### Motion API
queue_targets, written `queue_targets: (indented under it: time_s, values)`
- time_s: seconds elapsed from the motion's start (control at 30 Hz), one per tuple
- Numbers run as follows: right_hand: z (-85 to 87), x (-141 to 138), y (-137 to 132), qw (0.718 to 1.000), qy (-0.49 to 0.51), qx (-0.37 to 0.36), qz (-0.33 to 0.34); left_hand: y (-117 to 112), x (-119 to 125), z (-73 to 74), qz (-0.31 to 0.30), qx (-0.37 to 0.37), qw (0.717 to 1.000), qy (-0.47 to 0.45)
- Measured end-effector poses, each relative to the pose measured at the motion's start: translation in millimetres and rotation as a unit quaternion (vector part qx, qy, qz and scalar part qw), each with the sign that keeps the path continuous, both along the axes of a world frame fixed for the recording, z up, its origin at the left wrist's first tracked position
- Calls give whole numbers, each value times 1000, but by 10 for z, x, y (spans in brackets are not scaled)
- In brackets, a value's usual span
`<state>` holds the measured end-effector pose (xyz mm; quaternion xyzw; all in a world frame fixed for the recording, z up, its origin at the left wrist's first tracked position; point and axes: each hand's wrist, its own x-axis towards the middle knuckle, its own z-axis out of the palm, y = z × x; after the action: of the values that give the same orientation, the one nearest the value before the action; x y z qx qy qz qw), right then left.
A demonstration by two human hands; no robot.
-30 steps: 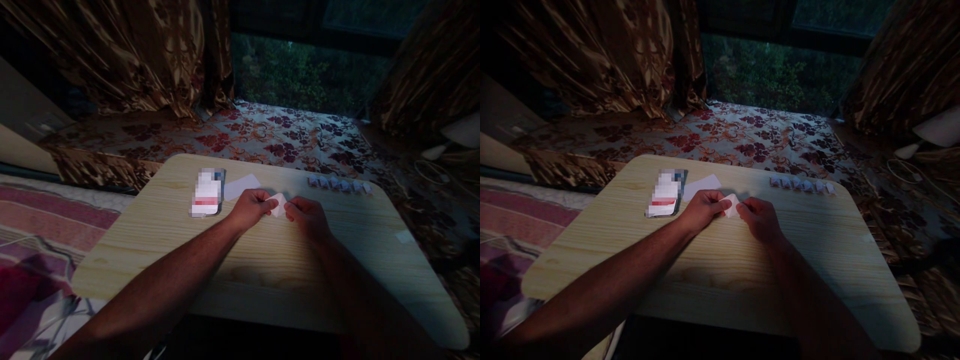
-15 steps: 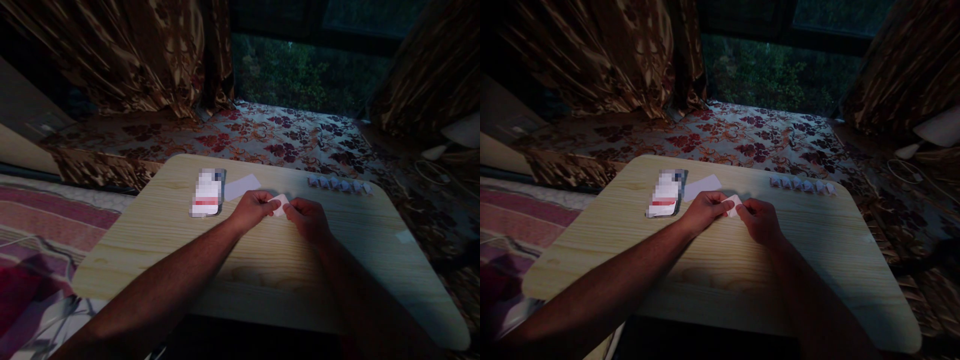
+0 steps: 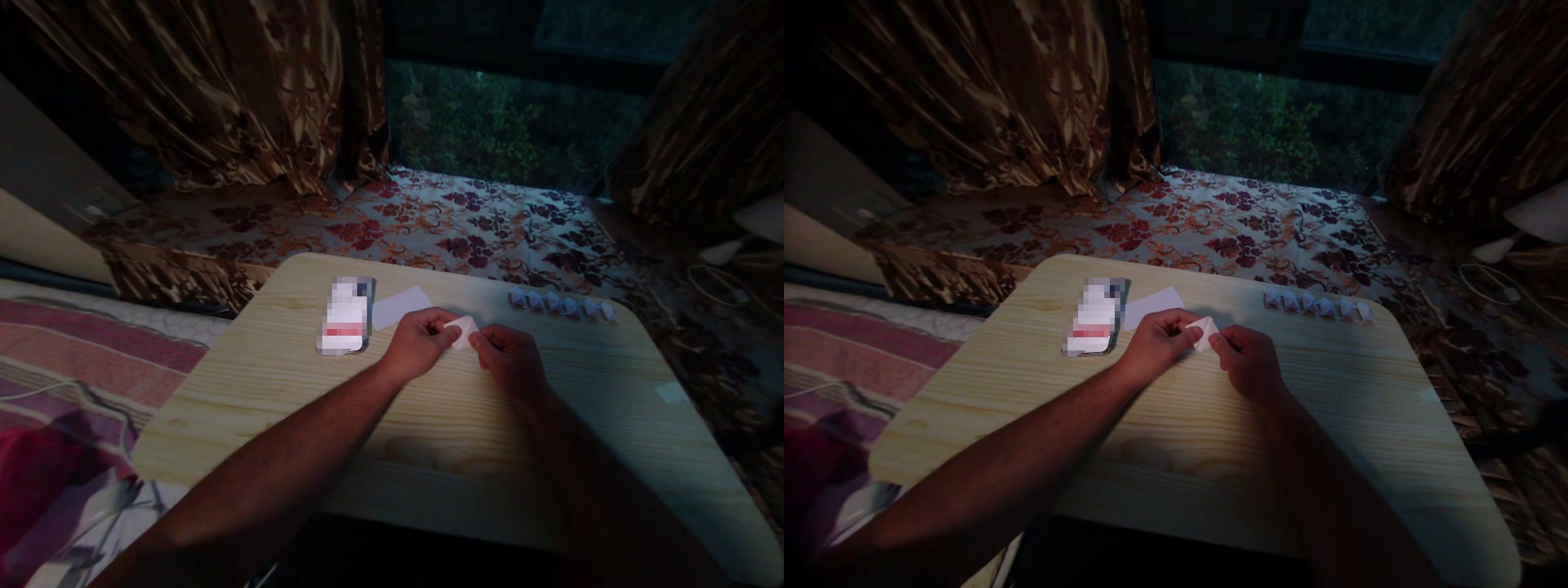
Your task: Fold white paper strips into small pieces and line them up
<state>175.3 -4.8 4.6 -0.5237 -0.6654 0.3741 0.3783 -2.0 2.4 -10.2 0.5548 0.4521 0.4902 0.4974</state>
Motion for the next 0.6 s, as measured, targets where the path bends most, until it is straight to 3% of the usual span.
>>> queue_targets:
  time_s: [0.23, 0.4, 0.6]
  values:
    - [-32, 2, 10, 1000, 14, 9, -4, -4, 10, 0, 5, 9, 1000, 4]
    - [-111, -8, 59, 992, 107, 3, -60, 3, -2, 27, 54, 3, 998, 21]
    - [-50, 38, 52, 996, 59, 0, -72, 18, -14, 41, 78, 1, 997, 16]
